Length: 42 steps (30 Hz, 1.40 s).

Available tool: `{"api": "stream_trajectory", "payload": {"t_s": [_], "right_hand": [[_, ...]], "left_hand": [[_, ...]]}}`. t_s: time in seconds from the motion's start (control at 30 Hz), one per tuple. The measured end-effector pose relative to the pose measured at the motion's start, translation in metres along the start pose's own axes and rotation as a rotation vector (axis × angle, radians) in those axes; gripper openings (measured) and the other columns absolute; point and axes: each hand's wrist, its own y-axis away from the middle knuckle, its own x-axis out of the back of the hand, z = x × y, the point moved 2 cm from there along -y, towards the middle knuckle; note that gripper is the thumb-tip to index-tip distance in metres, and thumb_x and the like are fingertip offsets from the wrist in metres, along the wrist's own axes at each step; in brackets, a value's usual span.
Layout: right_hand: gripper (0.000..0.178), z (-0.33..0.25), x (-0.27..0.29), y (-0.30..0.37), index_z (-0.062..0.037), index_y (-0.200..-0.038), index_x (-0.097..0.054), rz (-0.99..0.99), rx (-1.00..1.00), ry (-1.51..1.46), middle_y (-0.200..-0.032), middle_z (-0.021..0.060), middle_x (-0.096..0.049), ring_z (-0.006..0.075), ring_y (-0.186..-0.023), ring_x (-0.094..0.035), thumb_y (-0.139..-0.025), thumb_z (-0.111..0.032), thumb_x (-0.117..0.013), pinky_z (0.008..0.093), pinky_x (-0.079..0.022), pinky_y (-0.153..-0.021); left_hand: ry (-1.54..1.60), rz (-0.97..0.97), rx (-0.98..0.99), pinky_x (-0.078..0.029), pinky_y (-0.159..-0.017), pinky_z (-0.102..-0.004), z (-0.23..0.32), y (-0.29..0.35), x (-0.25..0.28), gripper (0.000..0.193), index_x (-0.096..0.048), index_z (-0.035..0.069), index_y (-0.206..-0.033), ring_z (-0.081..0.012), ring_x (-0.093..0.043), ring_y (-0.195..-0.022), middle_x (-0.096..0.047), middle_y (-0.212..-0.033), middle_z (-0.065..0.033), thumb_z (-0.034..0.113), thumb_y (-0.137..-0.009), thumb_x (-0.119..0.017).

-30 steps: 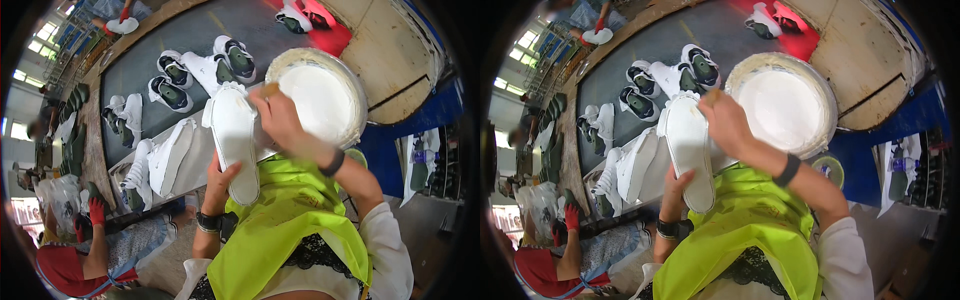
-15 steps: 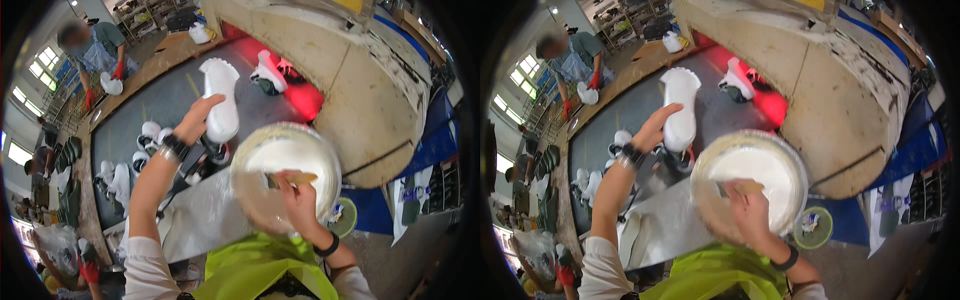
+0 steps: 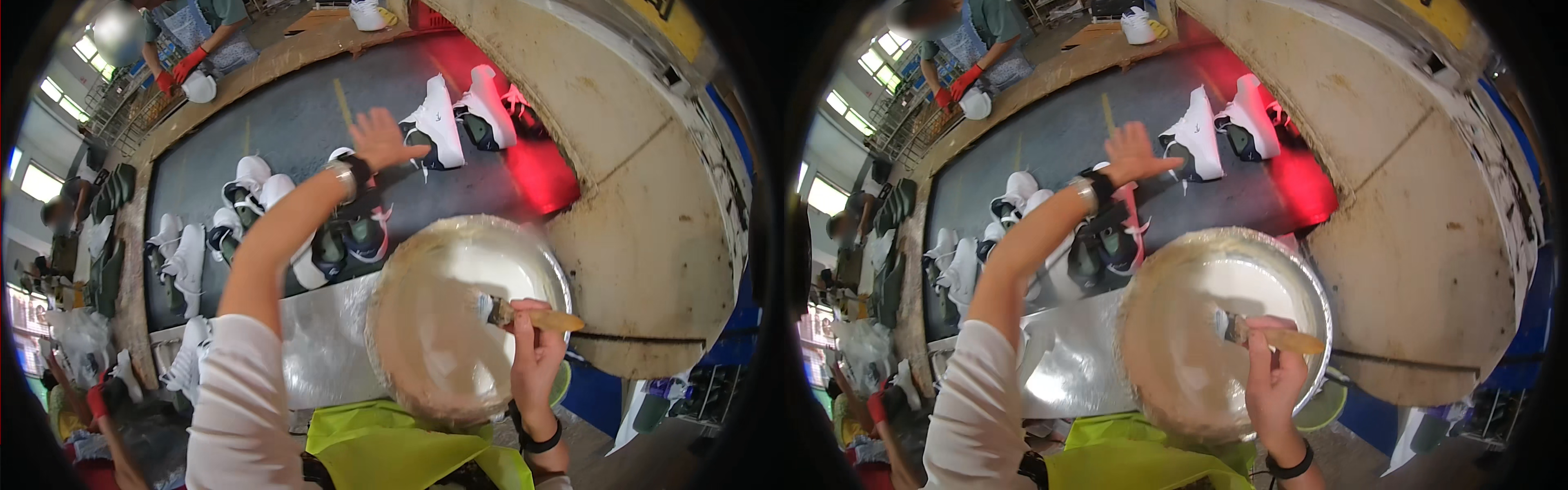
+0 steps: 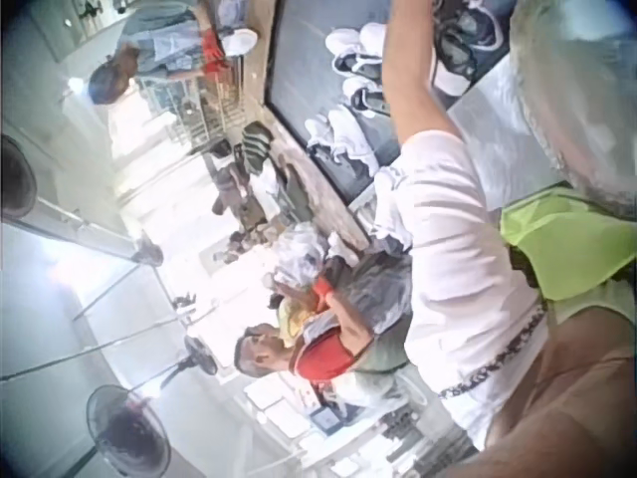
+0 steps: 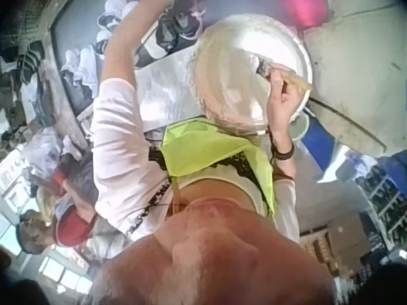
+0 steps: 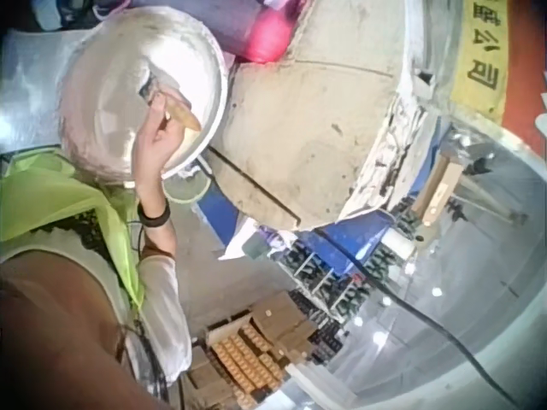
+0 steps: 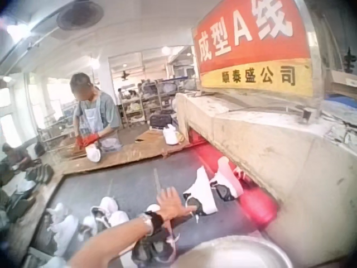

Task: The person picks up a shoe from a conveyor belt, applies a white substance to the sole with a brush, and places it back onto the belt. This process is repeated for several shoes, with the person dipping the brush into a bowl of the substance between applications.

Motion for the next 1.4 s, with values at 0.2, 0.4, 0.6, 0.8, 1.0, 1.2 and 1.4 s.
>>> {"api": "stream_trajectory", "payload": {"t_s": [0.2, 0.4, 0.6, 0.8, 1.0, 1.2, 1.4], "right_hand": [[0.012, -0.006, 0.001, 0.013, 0.0055, -0.099, -0.059, -0.101, -0.008, -0.090, -0.105, 0.0068, -0.056, 0.0115, -0.089, -0.057, -0.095, -0.003, -0.052, 0.0262, -0.050, -0.078], [0.014, -0.004, -0.003, 0.012, 0.0050, -0.100, -0.059, -0.032, -0.032, -0.038, -0.105, 0.0069, -0.057, 0.0103, -0.086, -0.056, -0.097, -0.005, -0.050, 0.0258, -0.051, -0.077], [0.020, 0.003, -0.014, 0.010, 0.0019, -0.105, -0.060, 0.032, -0.036, 0.104, -0.104, 0.0063, -0.057, 0.0110, -0.087, -0.057, -0.099, -0.016, -0.052, 0.0284, -0.055, -0.076], [0.016, -0.018, -0.017, 0.019, 0.0047, -0.103, -0.059, -0.025, -0.027, 0.128, -0.105, 0.0080, -0.058, 0.0120, -0.090, -0.058, -0.098, -0.008, -0.050, 0.0277, -0.054, -0.077], [0.018, -0.035, -0.018, 0.037, 0.0045, -0.107, -0.060, -0.031, 0.035, 0.130, -0.107, 0.0077, -0.059, 0.0119, -0.092, -0.058, -0.097, -0.009, -0.052, 0.0270, -0.054, -0.076], [0.019, -0.026, -0.030, 0.062, 0.0030, -0.105, -0.063, -0.187, 0.117, 0.149, -0.099, 0.0066, -0.063, 0.0114, -0.088, -0.060, -0.096, -0.012, -0.056, 0.0255, -0.052, -0.074], [0.022, 0.042, -0.045, 0.021, -0.0007, -0.098, -0.069, -0.324, 0.179, 0.544, -0.084, 0.0160, -0.070, 0.0253, -0.074, -0.069, -0.088, -0.020, -0.063, 0.0344, -0.053, -0.067]], "left_hand": [[0.658, -0.248, 0.171, -0.051, -0.083, -0.0354, -0.088, 0.096, 0.014, 0.061, -0.069, -0.005, -0.090, -0.0230, -0.066, -0.093, -0.068, -0.095, -0.0182, 0.052, -0.071, -0.079], [-0.421, -0.074, -0.832, -0.050, -0.071, -0.0410, -0.069, 0.018, -0.044, 0.038, -0.070, 0.027, -0.101, -0.0316, -0.065, -0.080, -0.066, -0.081, -0.0125, 0.017, -0.064, -0.074], [1.234, -0.246, 0.172, -0.054, -0.079, -0.0316, -0.084, -0.012, -0.044, 0.060, -0.046, -0.010, -0.130, -0.0232, -0.065, -0.092, -0.062, -0.108, -0.0180, 0.009, -0.080, -0.073], [1.651, -0.234, 0.099, -0.056, -0.073, -0.0261, -0.130, 0.075, 0.040, 0.043, -0.056, -0.001, -0.126, -0.0146, -0.065, -0.086, -0.065, -0.105, -0.0079, 0.001, -0.084, -0.067], [1.546, -0.213, 0.005, -0.050, -0.077, -0.0211, -0.148, 0.257, 0.113, 0.043, -0.055, 0.000, -0.128, -0.0085, -0.061, -0.091, -0.063, -0.109, -0.0045, 0.002, -0.086, -0.065], [0.856, 0.008, 0.269, -0.044, -0.094, -0.0283, -0.219, 0.432, 0.025, 0.059, -0.048, -0.004, -0.134, -0.0183, -0.056, -0.109, -0.058, -0.126, -0.0145, 0.013, -0.083, -0.072], [0.310, 0.070, 0.154, -0.032, -0.108, -0.0396, -0.205, 0.489, -0.010, 0.098, -0.030, -0.016, -0.137, -0.0439, -0.039, -0.130, -0.033, -0.139, -0.0383, 0.042, -0.074, -0.077]]}}
